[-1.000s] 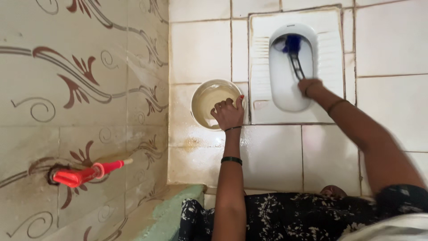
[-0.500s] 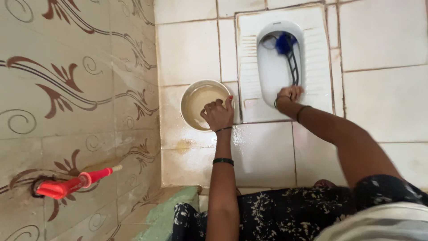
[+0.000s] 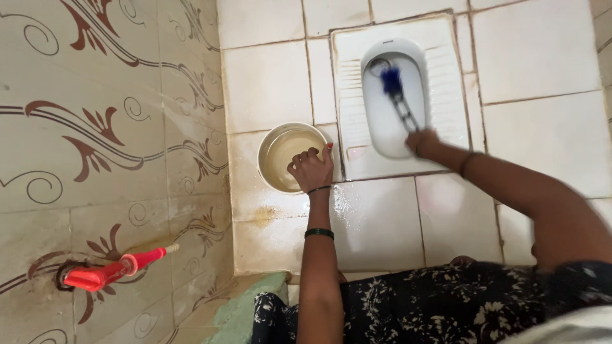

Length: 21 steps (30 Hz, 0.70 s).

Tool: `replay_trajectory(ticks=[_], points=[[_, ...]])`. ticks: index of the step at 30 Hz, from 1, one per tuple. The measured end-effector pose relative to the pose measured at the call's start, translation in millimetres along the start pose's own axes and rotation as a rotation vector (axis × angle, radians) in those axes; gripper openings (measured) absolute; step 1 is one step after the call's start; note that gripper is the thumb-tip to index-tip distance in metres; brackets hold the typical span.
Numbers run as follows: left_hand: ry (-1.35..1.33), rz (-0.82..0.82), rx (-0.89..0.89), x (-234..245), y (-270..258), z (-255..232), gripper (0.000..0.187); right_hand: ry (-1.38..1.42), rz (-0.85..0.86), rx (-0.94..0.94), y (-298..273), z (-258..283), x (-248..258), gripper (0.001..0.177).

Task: The person cleans a squat toilet by scrubbing it with a brush, pouring water from a bucket, and applying cleaning liquid from a yellow container.

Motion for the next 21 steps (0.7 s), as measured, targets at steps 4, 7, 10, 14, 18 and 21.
replay_trajectory(ticks=[4, 7, 10, 14, 18, 21], points=[[-0.061, -0.006, -0.020, -0.3, 2.2, -1.3, 0.060, -0.207, 0.205, 0.183, -130.1, 3.7, -7.4, 0.024], [-0.044, 0.053, -0.050, 1.0, 3.2, 1.2, 0.062, -0.144, 0.280, 0.092, -189.4, -34.7, 28.1, 0.036], [-0.071, 0.102, -0.125, -3.2, 2.3, 4.2, 0.063, 0.137, 0.182, -0.109, -199.4, -81.9, 57.9, 0.028], [-0.207, 0.258, -0.155, -17.1, -1.4, 17.2, 0.062, 0.559, 0.006, -0.182, -203.1, -109.9, 39.6, 0.045], [-0.240, 0.342, -0.134, -31.3, -4.9, 24.2, 0.050, 0.928, 0.026, -0.250, -204.6, -122.7, 4.9, 0.056], [-0.179, 0.427, -0.128, -34.1, -7.1, 25.5, 0.047, 0.967, -0.034, -0.317, -205.9, -146.1, 2.3, 0.061]])
Point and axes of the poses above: each hand's wrist, its own y-axis towards the middle knuckle, its own x-axis out of the back of the hand, z = x × y, the point moved 1 cm from there along y, towards the middle knuckle, and after that the axes turned 10 degrees about -x, right-handed, at the moved point
